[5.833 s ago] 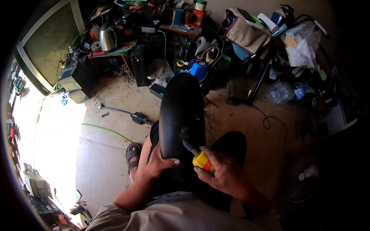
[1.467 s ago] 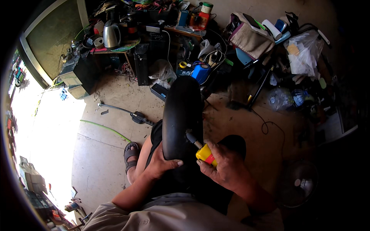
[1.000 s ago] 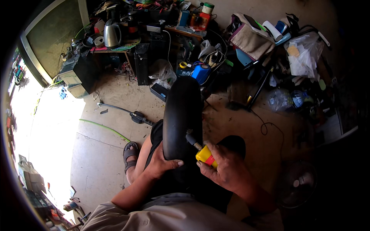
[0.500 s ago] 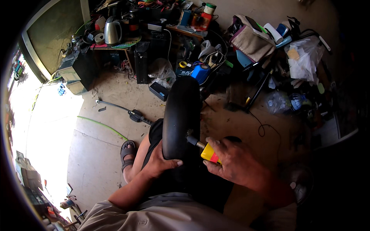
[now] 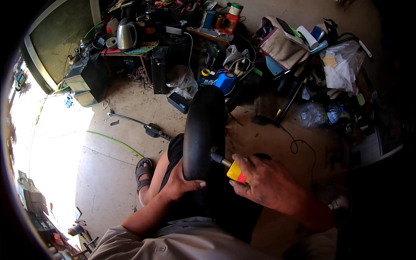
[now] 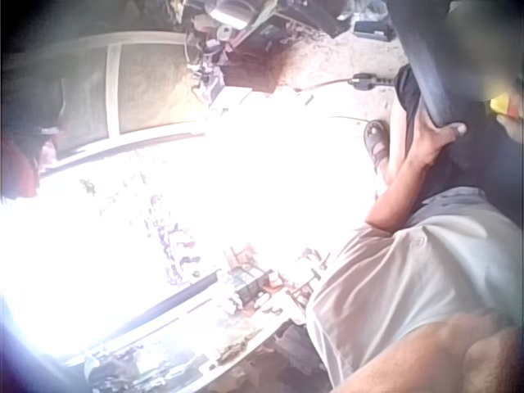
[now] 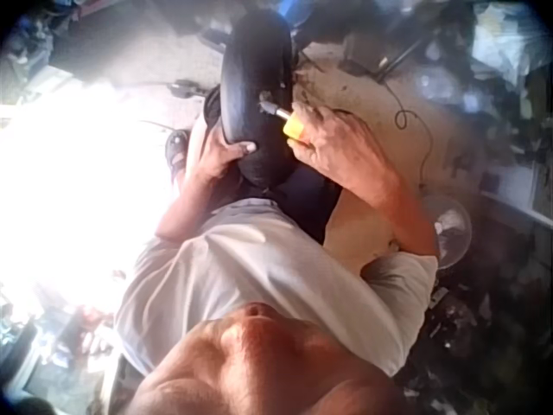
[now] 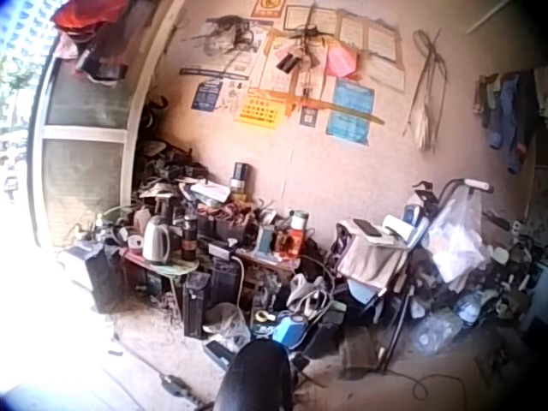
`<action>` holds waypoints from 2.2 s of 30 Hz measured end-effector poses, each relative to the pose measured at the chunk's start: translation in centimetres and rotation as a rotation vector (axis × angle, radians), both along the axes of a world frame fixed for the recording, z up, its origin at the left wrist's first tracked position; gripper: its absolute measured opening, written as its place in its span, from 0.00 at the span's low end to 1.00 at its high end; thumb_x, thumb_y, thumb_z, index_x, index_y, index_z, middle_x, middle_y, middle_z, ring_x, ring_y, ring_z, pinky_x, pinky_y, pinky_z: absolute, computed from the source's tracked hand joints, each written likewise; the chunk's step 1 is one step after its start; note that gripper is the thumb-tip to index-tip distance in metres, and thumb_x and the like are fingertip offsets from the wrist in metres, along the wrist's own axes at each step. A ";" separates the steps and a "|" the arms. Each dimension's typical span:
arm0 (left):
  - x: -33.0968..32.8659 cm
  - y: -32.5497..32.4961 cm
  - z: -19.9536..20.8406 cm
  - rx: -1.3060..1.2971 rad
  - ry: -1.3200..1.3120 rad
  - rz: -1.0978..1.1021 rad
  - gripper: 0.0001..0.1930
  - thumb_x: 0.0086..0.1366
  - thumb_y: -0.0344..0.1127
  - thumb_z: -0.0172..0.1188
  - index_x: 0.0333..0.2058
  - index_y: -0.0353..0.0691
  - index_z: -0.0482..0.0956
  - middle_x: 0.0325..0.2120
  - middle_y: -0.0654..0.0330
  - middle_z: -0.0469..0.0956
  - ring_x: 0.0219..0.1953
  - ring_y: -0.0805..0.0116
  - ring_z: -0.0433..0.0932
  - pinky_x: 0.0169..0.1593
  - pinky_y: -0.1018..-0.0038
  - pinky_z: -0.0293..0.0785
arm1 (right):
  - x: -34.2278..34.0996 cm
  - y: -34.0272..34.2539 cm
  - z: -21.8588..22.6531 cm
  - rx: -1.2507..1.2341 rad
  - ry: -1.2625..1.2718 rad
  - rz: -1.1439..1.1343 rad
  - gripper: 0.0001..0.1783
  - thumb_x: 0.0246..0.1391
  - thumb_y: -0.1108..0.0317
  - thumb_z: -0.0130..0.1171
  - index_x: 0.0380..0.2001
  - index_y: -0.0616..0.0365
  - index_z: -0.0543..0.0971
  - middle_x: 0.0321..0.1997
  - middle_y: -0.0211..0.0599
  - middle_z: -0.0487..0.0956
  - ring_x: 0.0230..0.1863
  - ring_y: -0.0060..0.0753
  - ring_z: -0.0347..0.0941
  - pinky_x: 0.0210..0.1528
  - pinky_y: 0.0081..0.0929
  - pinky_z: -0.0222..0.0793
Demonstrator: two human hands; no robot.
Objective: The person rubs the surface of a black tire tube using a yellow sanding tool and then applies a patch using a different tool.
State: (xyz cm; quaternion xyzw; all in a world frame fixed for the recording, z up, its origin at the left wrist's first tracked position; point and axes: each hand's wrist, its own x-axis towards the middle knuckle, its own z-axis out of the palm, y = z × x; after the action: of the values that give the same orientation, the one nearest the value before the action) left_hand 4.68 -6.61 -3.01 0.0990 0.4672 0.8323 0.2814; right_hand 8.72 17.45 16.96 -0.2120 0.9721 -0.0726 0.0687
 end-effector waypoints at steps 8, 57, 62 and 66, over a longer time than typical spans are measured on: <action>0.0 0.0 0.1 -0.010 -0.013 -0.006 0.50 0.55 0.31 0.82 0.74 0.32 0.65 0.63 0.55 0.78 0.66 0.64 0.75 0.74 0.66 0.67 | 0.5 0.0 -0.3 -0.007 -0.007 -0.027 0.37 0.65 0.53 0.72 0.66 0.70 0.74 0.41 0.55 0.85 0.35 0.53 0.87 0.40 0.45 0.85; 0.0 0.2 0.1 0.000 -0.006 0.008 0.50 0.55 0.30 0.82 0.74 0.32 0.64 0.65 0.55 0.77 0.68 0.64 0.75 0.74 0.66 0.66 | 1.6 -0.1 -3.4 -0.223 0.102 -0.111 0.38 0.64 0.55 0.74 0.68 0.67 0.73 0.41 0.53 0.84 0.36 0.53 0.86 0.39 0.43 0.84; -0.1 0.1 -0.1 -0.008 -0.020 -0.009 0.50 0.56 0.30 0.82 0.74 0.32 0.64 0.64 0.56 0.77 0.67 0.65 0.75 0.74 0.66 0.66 | 1.8 -0.1 -3.4 -0.230 0.052 -0.109 0.37 0.65 0.55 0.73 0.67 0.68 0.73 0.40 0.52 0.84 0.37 0.52 0.87 0.39 0.43 0.84; -0.1 0.1 0.3 -0.006 -0.024 -0.016 0.50 0.56 0.30 0.82 0.74 0.31 0.64 0.64 0.56 0.78 0.67 0.65 0.75 0.74 0.66 0.67 | 1.7 0.1 -3.8 -0.257 0.076 -0.126 0.37 0.65 0.56 0.74 0.67 0.68 0.73 0.41 0.53 0.85 0.37 0.52 0.87 0.40 0.43 0.84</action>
State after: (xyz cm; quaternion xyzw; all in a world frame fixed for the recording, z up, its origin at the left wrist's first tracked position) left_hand 4.56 -6.46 -2.68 0.0917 0.4657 0.8296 0.2940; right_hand 10.39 17.55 13.20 -0.1602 0.9681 -0.1928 -0.0004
